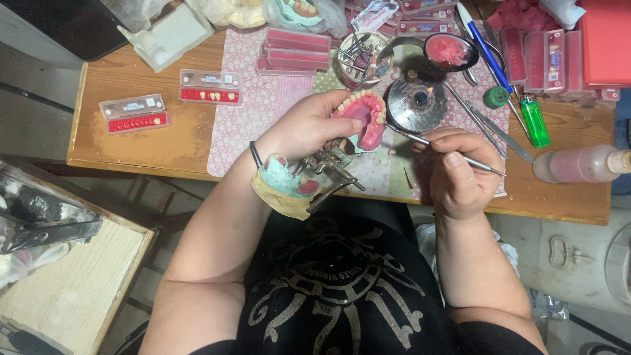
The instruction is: The person uses a metal dental tool to scrape and smooth the pink gum material on a denture model held in an articulator. They repeatedly scrape the surface, then use their fingers to wipe away debris and inspect the fit of the upper and lower jaw sections.
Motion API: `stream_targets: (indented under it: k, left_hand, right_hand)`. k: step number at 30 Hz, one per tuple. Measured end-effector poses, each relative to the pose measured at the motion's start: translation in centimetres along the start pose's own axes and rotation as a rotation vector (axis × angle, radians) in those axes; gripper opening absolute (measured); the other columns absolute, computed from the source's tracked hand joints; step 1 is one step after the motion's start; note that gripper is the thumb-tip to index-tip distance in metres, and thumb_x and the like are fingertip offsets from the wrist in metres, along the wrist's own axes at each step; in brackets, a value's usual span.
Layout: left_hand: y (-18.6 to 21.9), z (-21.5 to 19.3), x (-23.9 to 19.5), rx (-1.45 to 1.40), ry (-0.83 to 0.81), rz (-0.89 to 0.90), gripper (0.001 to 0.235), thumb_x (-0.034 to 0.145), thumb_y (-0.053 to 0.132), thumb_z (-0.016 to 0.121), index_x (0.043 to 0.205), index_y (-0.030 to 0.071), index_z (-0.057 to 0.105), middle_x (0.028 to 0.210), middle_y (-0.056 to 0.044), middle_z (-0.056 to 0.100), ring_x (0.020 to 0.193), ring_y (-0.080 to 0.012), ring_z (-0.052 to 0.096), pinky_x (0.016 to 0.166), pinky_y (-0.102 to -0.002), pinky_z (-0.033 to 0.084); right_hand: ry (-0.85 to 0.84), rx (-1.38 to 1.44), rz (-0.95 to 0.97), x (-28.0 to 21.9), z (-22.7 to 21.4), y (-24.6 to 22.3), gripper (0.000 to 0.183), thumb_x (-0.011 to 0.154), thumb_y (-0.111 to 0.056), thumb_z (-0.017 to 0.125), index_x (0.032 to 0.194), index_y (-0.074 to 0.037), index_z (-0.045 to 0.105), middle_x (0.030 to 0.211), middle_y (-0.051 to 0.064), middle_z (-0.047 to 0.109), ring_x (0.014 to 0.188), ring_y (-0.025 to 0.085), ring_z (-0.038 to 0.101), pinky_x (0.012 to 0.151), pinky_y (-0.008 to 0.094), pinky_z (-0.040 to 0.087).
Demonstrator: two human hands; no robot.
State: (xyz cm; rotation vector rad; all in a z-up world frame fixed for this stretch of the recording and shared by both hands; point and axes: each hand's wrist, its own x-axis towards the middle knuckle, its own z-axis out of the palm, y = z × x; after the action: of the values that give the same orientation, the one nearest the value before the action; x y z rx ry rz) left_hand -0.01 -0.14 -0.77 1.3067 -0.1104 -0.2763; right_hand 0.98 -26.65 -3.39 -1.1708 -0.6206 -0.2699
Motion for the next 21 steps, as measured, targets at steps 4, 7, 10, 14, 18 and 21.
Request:
stream_targets:
  k: [4, 7, 10, 14, 18, 21]
  left_hand:
    - [0.1, 0.1, -0.1, -0.003, 0.000, 0.002, 0.028, 0.093, 0.006, 0.073, 0.119, -0.002, 0.066, 0.074, -0.003, 0.067, 0.056, -0.0066, 0.066, 0.045, -0.016, 0.048]
    - [0.6, 0.1, -0.1, -0.005, -0.006, -0.013, 0.030, 0.092, 0.004, 0.073, 0.120, -0.003, 0.066, 0.075, -0.004, 0.068, 0.057, -0.0073, 0.067, 0.048, -0.017, 0.050]
    - [0.4, 0.0, -0.1, -0.014, -0.008, -0.013, 0.029, 0.092, 0.003, 0.073, 0.119, -0.002, 0.066, 0.075, -0.005, 0.068, 0.058, -0.0088, 0.068, 0.048, -0.018, 0.051]
    - [1.5, 0.2, -0.6, 0.114, -0.017, -0.053, 0.028, 0.092, 0.014, 0.071, 0.118, 0.004, 0.069, 0.092, -0.001, 0.072, 0.078, -0.0095, 0.068, 0.071, -0.023, 0.052]
    - [1.0, 0.1, -0.5, 0.172, -0.040, -0.034, 0.025, 0.094, 0.022, 0.071, 0.117, 0.010, 0.071, 0.108, 0.003, 0.073, 0.096, -0.0077, 0.065, 0.091, -0.025, 0.052]
    - [1.7, 0.4, -0.7, 0.255, 0.006, -0.097, 0.024, 0.093, 0.023, 0.070, 0.114, 0.012, 0.071, 0.104, 0.004, 0.073, 0.093, -0.0078, 0.066, 0.089, -0.026, 0.053]
  right_hand:
    - [-0.003, -0.004, 0.003, 0.0, 0.0, 0.0, 0.025, 0.089, -0.013, 0.060, 0.091, 0.011, 0.060, 0.084, 0.033, 0.065, 0.082, 0.039, 0.068, 0.080, 0.045, 0.053]
    - [0.011, -0.007, 0.018, 0.0, 0.1, -0.1, 0.025, 0.090, -0.013, 0.060, 0.093, 0.011, 0.060, 0.086, 0.033, 0.065, 0.082, 0.038, 0.069, 0.078, 0.043, 0.053]
    - [0.027, 0.000, 0.032, 0.1, 0.7, -0.5, 0.025, 0.090, -0.012, 0.061, 0.094, 0.012, 0.060, 0.088, 0.034, 0.066, 0.083, 0.038, 0.070, 0.078, 0.043, 0.055]
    - [0.153, -0.030, 0.107, 1.4, 0.6, -2.1, 0.024, 0.094, -0.018, 0.065, 0.097, 0.006, 0.062, 0.086, 0.025, 0.065, 0.078, 0.035, 0.070, 0.076, 0.044, 0.061]
    - [0.263, -0.149, 0.150, 4.3, -2.2, -3.1, 0.028, 0.103, -0.030, 0.070, 0.112, -0.005, 0.060, 0.098, 0.014, 0.064, 0.093, 0.027, 0.073, 0.085, 0.035, 0.063]
    - [0.212, -0.292, 0.186, 5.6, -2.4, -4.0, 0.023, 0.104, -0.025, 0.064, 0.112, -0.004, 0.061, 0.100, 0.014, 0.064, 0.095, 0.025, 0.073, 0.085, 0.033, 0.063]
